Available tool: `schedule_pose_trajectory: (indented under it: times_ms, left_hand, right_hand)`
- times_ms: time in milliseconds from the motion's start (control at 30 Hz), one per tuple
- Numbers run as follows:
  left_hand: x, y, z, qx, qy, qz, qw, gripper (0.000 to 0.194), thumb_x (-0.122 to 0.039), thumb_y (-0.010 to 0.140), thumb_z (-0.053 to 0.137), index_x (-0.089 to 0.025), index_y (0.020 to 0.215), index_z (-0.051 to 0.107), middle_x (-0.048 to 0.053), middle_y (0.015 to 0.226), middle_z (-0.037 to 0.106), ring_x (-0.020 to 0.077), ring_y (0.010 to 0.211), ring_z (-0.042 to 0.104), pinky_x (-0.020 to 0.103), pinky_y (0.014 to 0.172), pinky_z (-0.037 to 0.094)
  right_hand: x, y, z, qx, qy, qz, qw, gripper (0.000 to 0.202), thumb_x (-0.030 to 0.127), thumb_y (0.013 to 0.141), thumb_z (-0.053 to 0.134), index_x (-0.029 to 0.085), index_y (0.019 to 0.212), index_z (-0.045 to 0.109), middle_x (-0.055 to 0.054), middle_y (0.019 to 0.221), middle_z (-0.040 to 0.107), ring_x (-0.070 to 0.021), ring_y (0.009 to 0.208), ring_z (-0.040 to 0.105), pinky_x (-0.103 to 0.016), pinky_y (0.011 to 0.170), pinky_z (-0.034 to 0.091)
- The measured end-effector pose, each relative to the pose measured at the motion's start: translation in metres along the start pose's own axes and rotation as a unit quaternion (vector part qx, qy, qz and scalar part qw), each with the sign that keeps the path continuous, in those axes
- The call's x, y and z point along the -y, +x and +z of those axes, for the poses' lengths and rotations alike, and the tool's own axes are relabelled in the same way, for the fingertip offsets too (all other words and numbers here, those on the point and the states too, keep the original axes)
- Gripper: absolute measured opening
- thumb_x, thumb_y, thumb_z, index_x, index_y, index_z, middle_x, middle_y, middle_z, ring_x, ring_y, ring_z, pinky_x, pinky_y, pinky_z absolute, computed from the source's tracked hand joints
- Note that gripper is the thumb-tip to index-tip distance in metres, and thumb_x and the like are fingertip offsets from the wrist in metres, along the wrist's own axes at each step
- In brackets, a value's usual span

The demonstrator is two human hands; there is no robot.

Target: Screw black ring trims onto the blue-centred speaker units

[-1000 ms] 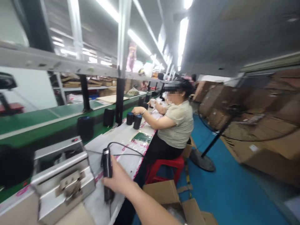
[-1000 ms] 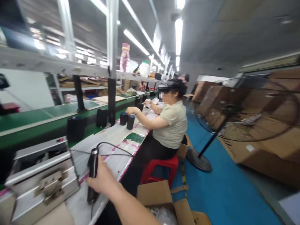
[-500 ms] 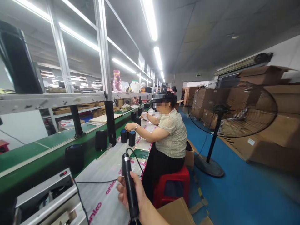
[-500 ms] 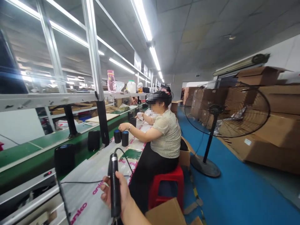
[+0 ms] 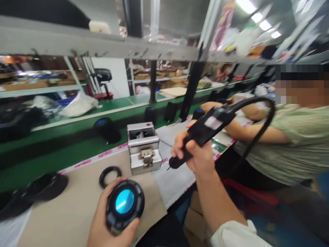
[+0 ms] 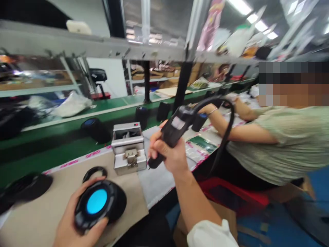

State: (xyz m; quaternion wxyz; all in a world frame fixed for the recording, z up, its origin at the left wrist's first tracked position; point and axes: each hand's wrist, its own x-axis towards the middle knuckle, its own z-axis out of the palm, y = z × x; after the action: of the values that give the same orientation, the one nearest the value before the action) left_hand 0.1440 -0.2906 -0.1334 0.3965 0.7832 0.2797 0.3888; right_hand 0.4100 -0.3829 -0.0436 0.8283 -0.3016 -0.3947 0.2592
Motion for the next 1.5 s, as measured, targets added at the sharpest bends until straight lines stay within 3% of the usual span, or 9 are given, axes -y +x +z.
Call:
schedule_pose_trajectory:
  times_ms: [67,233,433,567,767,1000,1200,1333,1500]
  left_hand:
    - [0.001,-0.005,0.000,-0.002,-0.023,-0.020,1.000,0.071,-0.040,0.081,0.085,-0.028,0.146,0.059,0.011,0.146,0.070,0.0367,0.134,0.071,0.046,0.105,0.066]
    - [0.004,0.002,0.004,0.008,-0.087,0.001,0.996,0.078,-0.037,0.077,0.091,-0.022,0.146,0.058,0.015,0.144,0.072,0.0340,0.128,0.076,0.041,0.104,0.066]
    - [0.005,0.008,0.002,0.006,-0.098,0.037,0.994,0.079,-0.038,0.079,0.092,-0.024,0.149,0.058,0.013,0.142,0.073,0.0297,0.127,0.076,0.036,0.106,0.063]
    - [0.004,0.008,0.003,0.002,-0.093,0.045,0.995,0.081,-0.043,0.077,0.094,-0.025,0.148,0.059,0.011,0.141,0.073,0.0251,0.127,0.076,0.030,0.108,0.060]
    - [0.003,0.010,0.003,0.002,-0.104,0.055,0.993,0.082,-0.042,0.077,0.095,-0.025,0.149,0.059,0.010,0.142,0.073,0.0249,0.131,0.074,0.029,0.109,0.059]
    - [0.002,0.009,0.003,0.003,-0.097,0.057,0.994,0.083,-0.025,0.073,0.089,-0.025,0.150,0.058,0.010,0.143,0.073,0.0261,0.132,0.074,0.032,0.112,0.058]
    - [0.002,0.012,0.003,0.013,-0.098,0.065,0.993,0.081,-0.029,0.075,0.091,-0.025,0.149,0.057,0.011,0.142,0.072,0.0291,0.128,0.075,0.037,0.108,0.061]
    - [0.002,0.012,0.003,0.013,-0.108,0.063,0.992,0.079,-0.031,0.077,0.091,-0.024,0.148,0.057,0.012,0.143,0.071,0.0288,0.130,0.074,0.037,0.110,0.061]
    - [0.001,0.013,0.004,0.014,-0.112,0.060,0.992,0.078,-0.026,0.076,0.090,-0.024,0.146,0.057,0.010,0.139,0.073,0.0265,0.126,0.076,0.035,0.108,0.060]
  right_hand:
    - [-0.004,0.013,0.010,0.015,0.004,-0.012,1.000,0.050,0.046,0.085,0.095,0.025,0.109,0.056,0.007,0.065,0.065,-0.0094,0.044,0.054,-0.024,0.050,0.056]
    - [-0.026,0.030,0.031,0.057,-0.099,-0.055,0.992,0.046,0.032,0.085,0.094,0.026,0.107,0.055,0.007,0.073,0.071,-0.0138,0.052,0.065,-0.028,0.050,0.058]
    - [-0.056,0.035,0.040,0.006,-0.047,-0.054,0.997,0.037,0.050,0.093,0.085,0.024,0.101,0.059,0.009,0.060,0.059,-0.0106,0.037,0.050,-0.026,0.036,0.043]
    - [-0.068,0.034,0.046,0.019,-0.070,-0.035,0.997,0.042,0.046,0.091,0.088,0.022,0.086,0.054,0.008,0.064,0.057,-0.0090,0.041,0.051,-0.026,0.036,0.038]
    - [-0.079,0.036,0.044,0.025,-0.089,-0.009,0.996,0.042,0.048,0.092,0.087,0.024,0.095,0.053,0.010,0.061,0.054,-0.0094,0.040,0.048,-0.026,0.038,0.039]
    - [-0.083,0.034,0.043,0.038,-0.083,0.024,0.996,0.049,0.053,0.088,0.090,0.023,0.089,0.051,0.009,0.062,0.055,-0.0100,0.039,0.049,-0.026,0.036,0.036]
    - [-0.074,0.033,0.050,0.014,-0.115,-0.038,0.993,0.048,0.055,0.088,0.090,0.024,0.092,0.053,0.009,0.063,0.055,-0.0091,0.042,0.049,-0.026,0.039,0.037]
    - [-0.080,0.033,0.050,0.026,-0.124,-0.013,0.992,0.054,0.064,0.084,0.090,0.025,0.090,0.052,0.009,0.061,0.052,-0.0098,0.041,0.047,-0.027,0.040,0.037]
    - [-0.086,0.028,0.043,0.028,-0.095,0.031,0.995,0.053,0.061,0.084,0.091,0.025,0.092,0.053,0.009,0.060,0.055,-0.0108,0.038,0.047,-0.027,0.037,0.038]
